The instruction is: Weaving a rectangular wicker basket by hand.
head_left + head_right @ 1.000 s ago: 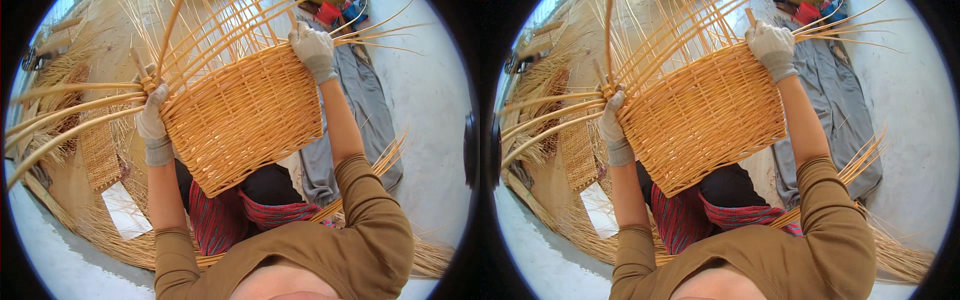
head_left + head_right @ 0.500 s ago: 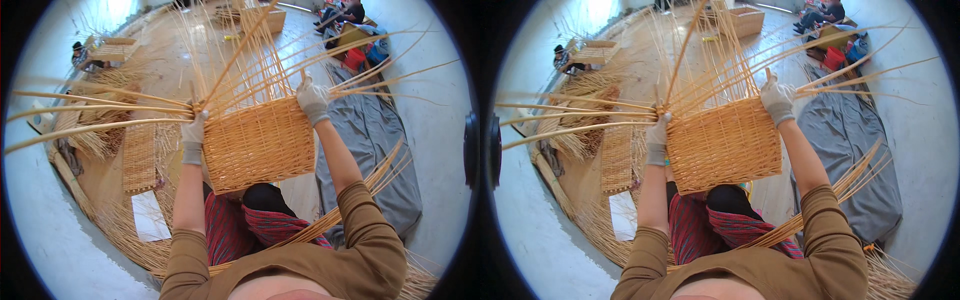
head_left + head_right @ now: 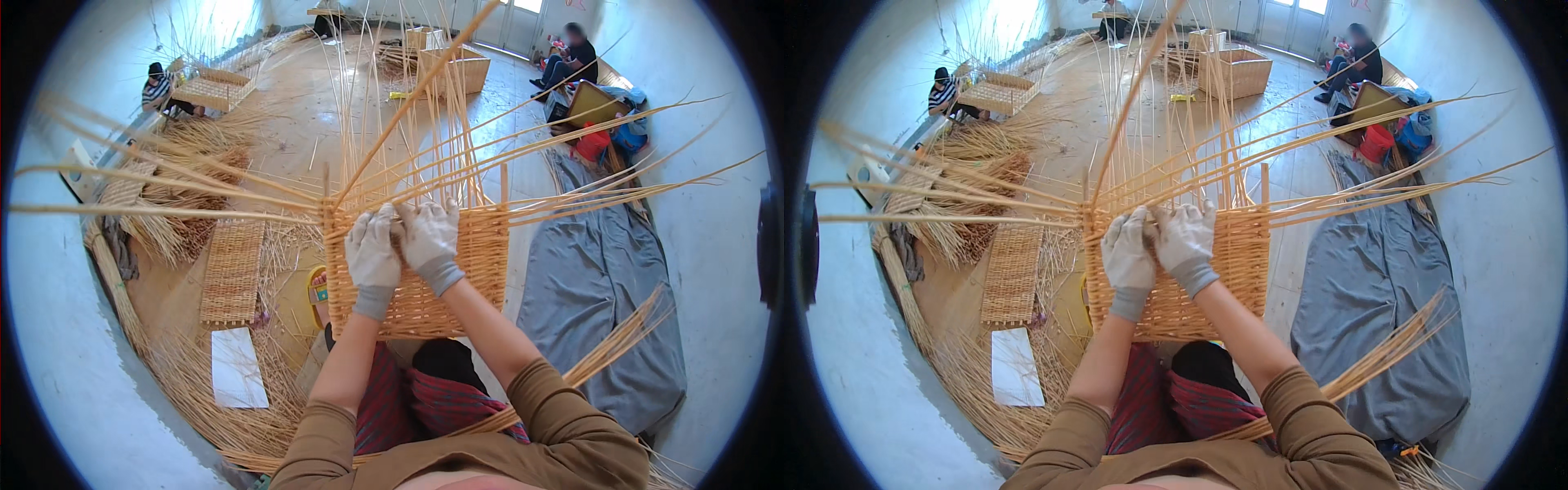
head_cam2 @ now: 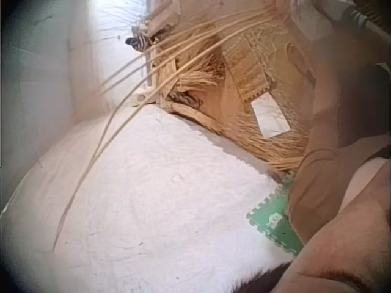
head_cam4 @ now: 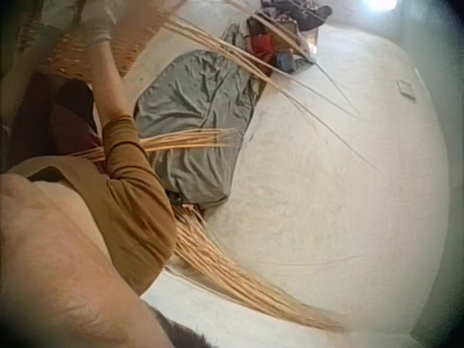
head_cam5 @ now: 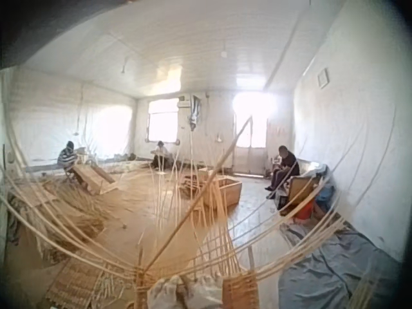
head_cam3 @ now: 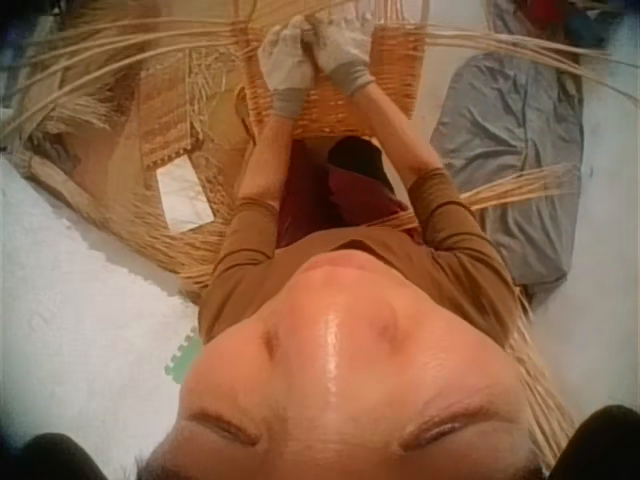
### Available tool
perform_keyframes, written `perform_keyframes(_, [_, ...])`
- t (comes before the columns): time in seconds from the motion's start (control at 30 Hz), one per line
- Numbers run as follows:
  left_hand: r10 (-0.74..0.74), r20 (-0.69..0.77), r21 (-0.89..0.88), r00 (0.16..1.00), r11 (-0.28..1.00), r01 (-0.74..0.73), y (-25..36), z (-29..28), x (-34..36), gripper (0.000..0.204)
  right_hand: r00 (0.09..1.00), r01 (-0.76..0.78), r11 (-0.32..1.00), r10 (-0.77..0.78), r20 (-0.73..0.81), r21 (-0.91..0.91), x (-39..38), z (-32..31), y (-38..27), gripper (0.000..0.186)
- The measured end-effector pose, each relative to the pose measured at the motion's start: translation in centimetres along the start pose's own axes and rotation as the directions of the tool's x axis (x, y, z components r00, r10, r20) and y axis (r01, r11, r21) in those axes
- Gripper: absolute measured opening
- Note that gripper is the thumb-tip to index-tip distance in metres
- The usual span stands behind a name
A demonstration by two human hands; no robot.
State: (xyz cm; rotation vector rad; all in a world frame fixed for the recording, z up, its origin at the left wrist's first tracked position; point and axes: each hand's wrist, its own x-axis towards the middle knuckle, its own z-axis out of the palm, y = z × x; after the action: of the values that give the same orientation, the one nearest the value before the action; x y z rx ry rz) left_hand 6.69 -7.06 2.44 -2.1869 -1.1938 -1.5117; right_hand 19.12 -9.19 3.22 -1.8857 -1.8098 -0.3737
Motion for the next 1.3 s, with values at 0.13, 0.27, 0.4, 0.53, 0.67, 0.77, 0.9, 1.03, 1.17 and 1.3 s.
perform_keyframes(0.13, [-0.12,0.07,-0.03,0.99,0.992,0.123,-0.8,1.1,-2.2,0.051,0.995,0.004,1.0,-0.001,-0.095,0.029,0.3,0.0,-0.9,0.033])
perform_keyframes(0.27, [-0.109,0.145,-0.054,0.983,0.992,0.118,-1.2,1.4,-2.6,0.053,0.988,0.02,0.999,-0.025,-0.155,-0.031,0.4,0.0,-0.6,0.027])
perform_keyframes(0.4, [-0.086,0.193,-0.134,0.977,0.985,0.113,-1.4,0.1,-1.5,0.052,0.969,0.077,0.996,-0.085,-0.231,-0.044,-0.4,0.1,-0.2,0.022])
perform_keyframes(0.53, [-0.005,0.191,-0.099,0.982,0.995,0.024,0.5,-4.3,-5.4,0.05,0.972,0.134,0.991,-0.136,-0.194,-0.025,-4.3,-0.2,0.6,0.051])
perform_keyframes(0.67, [-0.18,0.376,-0.185,0.909,0.947,0.264,5.0,-10.4,-14.9,0.048,0.985,0.116,0.993,-0.116,0.127,0.006,-10.3,-1.2,2.5,0.066])
perform_keyframes(0.77, [-0.164,0.679,-0.272,0.716,0.849,0.453,6.9,-14.8,-19.7,0.038,0.993,0.117,0.991,-0.119,0.021,0.068,-13.2,-2.0,4.1,0.063])
perform_keyframes(0.9, [0.077,0.958,-0.241,0.276,0.736,0.633,8.0,-20.7,-21.7,0.035,0.998,0.06,0.978,-0.053,-0.043,0.2,-15.1,-3.5,4.5,0.047])
perform_keyframes(1.03, [0.199,0.95,-0.077,-0.239,0.895,0.438,8.7,-24.5,-22.0,0.045,0.988,-0.049,0.861,0.115,-0.101,0.506,-17.4,-5.5,1.5,0.032])
perform_keyframes(1.17, [0.043,0.93,0.058,-0.365,0.963,0.263,11.4,-23.0,-21.6,0.069,0.966,0.211,0.691,-0.256,-0.039,0.691,-20.2,-6.1,-4.1,0.019])
perform_keyframes(1.3, [0.078,0.923,0.01,-0.378,0.974,0.225,16.8,-19.0,-19.2,0.074,0.764,0.264,0.531,-0.625,0.161,0.805,-20.8,-4.7,-7.0,0.024])
